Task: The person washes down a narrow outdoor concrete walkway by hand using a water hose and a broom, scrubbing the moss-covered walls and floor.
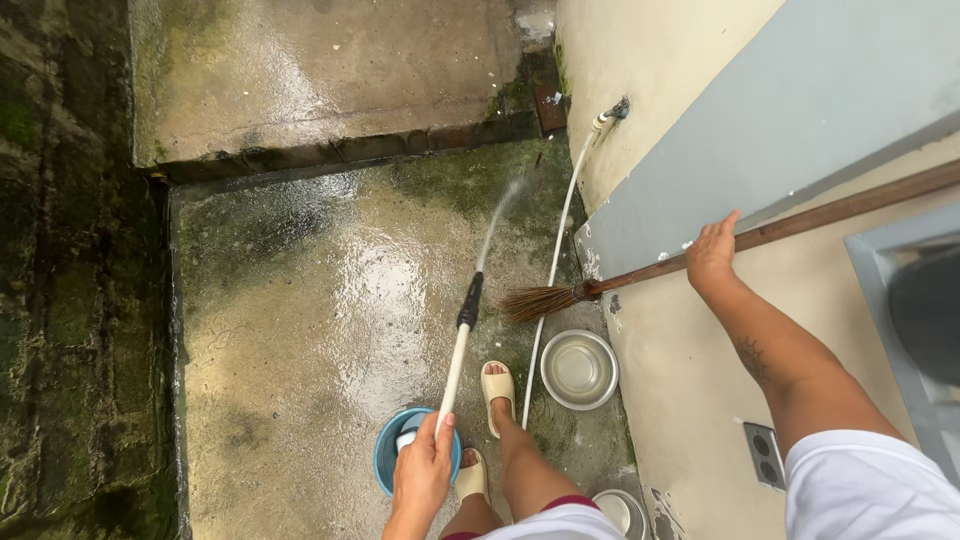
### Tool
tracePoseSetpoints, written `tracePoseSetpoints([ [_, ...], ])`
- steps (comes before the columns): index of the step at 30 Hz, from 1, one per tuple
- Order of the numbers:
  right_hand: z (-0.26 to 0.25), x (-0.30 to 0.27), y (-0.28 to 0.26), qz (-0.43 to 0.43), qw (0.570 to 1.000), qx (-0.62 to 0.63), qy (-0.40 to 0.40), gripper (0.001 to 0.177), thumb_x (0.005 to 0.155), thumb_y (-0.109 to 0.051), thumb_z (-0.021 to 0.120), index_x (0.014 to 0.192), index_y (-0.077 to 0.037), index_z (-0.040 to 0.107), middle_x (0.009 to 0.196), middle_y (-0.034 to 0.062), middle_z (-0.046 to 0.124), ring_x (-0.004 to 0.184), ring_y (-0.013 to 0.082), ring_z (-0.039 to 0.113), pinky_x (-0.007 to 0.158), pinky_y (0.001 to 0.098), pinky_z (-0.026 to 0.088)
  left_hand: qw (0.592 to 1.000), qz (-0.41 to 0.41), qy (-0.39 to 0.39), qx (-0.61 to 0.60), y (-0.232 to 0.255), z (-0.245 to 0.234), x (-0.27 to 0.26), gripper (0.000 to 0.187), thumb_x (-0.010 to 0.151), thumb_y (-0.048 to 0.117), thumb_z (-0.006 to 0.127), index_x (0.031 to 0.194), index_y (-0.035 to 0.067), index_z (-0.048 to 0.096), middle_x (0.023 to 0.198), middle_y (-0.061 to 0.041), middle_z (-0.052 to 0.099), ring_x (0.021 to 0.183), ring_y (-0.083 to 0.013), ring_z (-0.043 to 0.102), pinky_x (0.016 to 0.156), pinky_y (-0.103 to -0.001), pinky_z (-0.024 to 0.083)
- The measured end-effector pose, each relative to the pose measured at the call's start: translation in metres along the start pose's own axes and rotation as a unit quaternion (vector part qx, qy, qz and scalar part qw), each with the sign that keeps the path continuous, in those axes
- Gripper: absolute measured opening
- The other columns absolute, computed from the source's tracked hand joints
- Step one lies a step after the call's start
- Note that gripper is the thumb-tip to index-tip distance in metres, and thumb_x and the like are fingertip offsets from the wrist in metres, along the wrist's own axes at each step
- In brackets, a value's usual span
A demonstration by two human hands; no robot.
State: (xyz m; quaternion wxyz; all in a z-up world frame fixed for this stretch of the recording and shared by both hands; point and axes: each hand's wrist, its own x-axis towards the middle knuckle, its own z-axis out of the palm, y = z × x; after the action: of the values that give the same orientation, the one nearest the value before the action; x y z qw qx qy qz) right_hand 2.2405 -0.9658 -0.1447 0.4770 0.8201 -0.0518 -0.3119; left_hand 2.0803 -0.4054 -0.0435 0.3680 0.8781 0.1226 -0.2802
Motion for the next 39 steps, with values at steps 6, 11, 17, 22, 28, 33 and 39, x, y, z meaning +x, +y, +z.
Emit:
tracePoseSetpoints([
  [6, -0.006, 0.060, -0.007, -0.085, 0.986, 0.081, -0.116, 0.033, 0.088, -0.018, 0.072, 0.120, -0.013, 0.075, 0.117, 0.0075, 0.077, 0.110, 0.0293, 0.071, 0.090, 0.0580, 0.050, 0.999, -0.048, -0.006, 0.005, 0.049, -0.021, 0.052, 0.040, 0.099, 0.052, 0.044, 0.116, 0.023, 0.066, 0.062, -0.017, 0.065, 0.065, -0.0408, 0.069, 0.066, -0.052, 0.049],
  [11, -0.104, 0.060, -0.004, -0.202, 0.960, 0.181, -0.072, 0.037, 0.078, -0.029, 0.083, 0.112, -0.014, 0.078, 0.112, 0.0058, 0.076, 0.105, 0.0249, 0.073, 0.081, 0.0430, 0.060, 1.000, -0.003, 0.022, 0.006, 0.072, -0.018, 0.079, 0.040, 0.100, 0.053, 0.045, 0.112, 0.022, 0.068, 0.067, -0.018, 0.069, 0.072, -0.0440, 0.068, 0.067, -0.053, 0.048],
  [17, -0.192, 0.035, 0.044, -0.208, 0.933, 0.273, -0.111, 0.042, 0.087, -0.045, 0.074, 0.107, -0.009, 0.079, 0.100, 0.0079, 0.082, 0.092, 0.0245, 0.079, 0.077, 0.0396, 0.059, 1.000, -0.006, 0.029, 0.010, 0.076, -0.034, 0.109, 0.039, 0.098, 0.053, 0.044, 0.109, 0.023, 0.067, 0.067, -0.019, 0.071, 0.074, -0.0436, 0.069, 0.069, -0.054, 0.050],
  [22, -0.144, 0.024, 0.029, -0.138, 0.899, 0.416, -0.019, 0.045, 0.084, -0.053, 0.075, 0.102, -0.012, 0.080, 0.090, 0.0074, 0.072, 0.084, 0.0259, 0.067, 0.075, 0.0448, 0.056, 0.999, -0.027, 0.033, 0.006, 0.074, -0.047, 0.141, 0.042, 0.100, 0.054, 0.045, 0.105, 0.019, 0.067, 0.068, -0.020, 0.069, 0.074, -0.0452, 0.068, 0.069, -0.055, 0.049],
  [28, -0.171, 0.074, -0.051, -0.102, 0.847, 0.516, -0.085, 0.047, 0.087, -0.053, 0.071, 0.100, -0.008, 0.073, 0.079, 0.0113, 0.070, 0.067, 0.0273, 0.065, 0.061, 0.0426, 0.053, 0.999, -0.041, 0.018, -0.001, 0.070, -0.056, 0.191, 0.040, 0.098, 0.052, 0.044, 0.109, 0.020, 0.065, 0.070, -0.021, 0.069, 0.075, -0.0470, 0.067, 0.069, -0.055, 0.049],
  [33, -0.160, 0.093, -0.100, -0.017, 0.663, 0.713, -0.226, 0.054, 0.092, -0.051, 0.065, 0.085, 0.003, 0.068, 0.062, 0.0119, 0.061, 0.048, 0.0250, 0.060, 0.042, 0.0396, 0.048, 0.999, -0.045, -0.001, 0.017, 0.050, -0.066, 0.227, 0.042, 0.101, 0.052, 0.044, 0.102, 0.016, 0.065, 0.066, -0.020, 0.069, 0.071, -0.0453, 0.069, 0.067, -0.053, 0.049],
  [39, -0.136, 0.146, -0.240, 0.071, 0.410, 0.868, -0.270, 0.063, 0.099, -0.055, 0.065, 0.081, 0.004, 0.051, 0.053, 0.0083, 0.047, 0.038, 0.0203, 0.046, 0.035, 0.0358, 0.038, 0.999, -0.039, 0.036, 0.007, 0.000, -0.037, 0.298, 0.033, 0.097, 0.049, 0.051, 0.100, 0.020, 0.067, 0.064, -0.021, 0.067, 0.069, -0.0440, 0.071, 0.061, -0.053, 0.051],
])
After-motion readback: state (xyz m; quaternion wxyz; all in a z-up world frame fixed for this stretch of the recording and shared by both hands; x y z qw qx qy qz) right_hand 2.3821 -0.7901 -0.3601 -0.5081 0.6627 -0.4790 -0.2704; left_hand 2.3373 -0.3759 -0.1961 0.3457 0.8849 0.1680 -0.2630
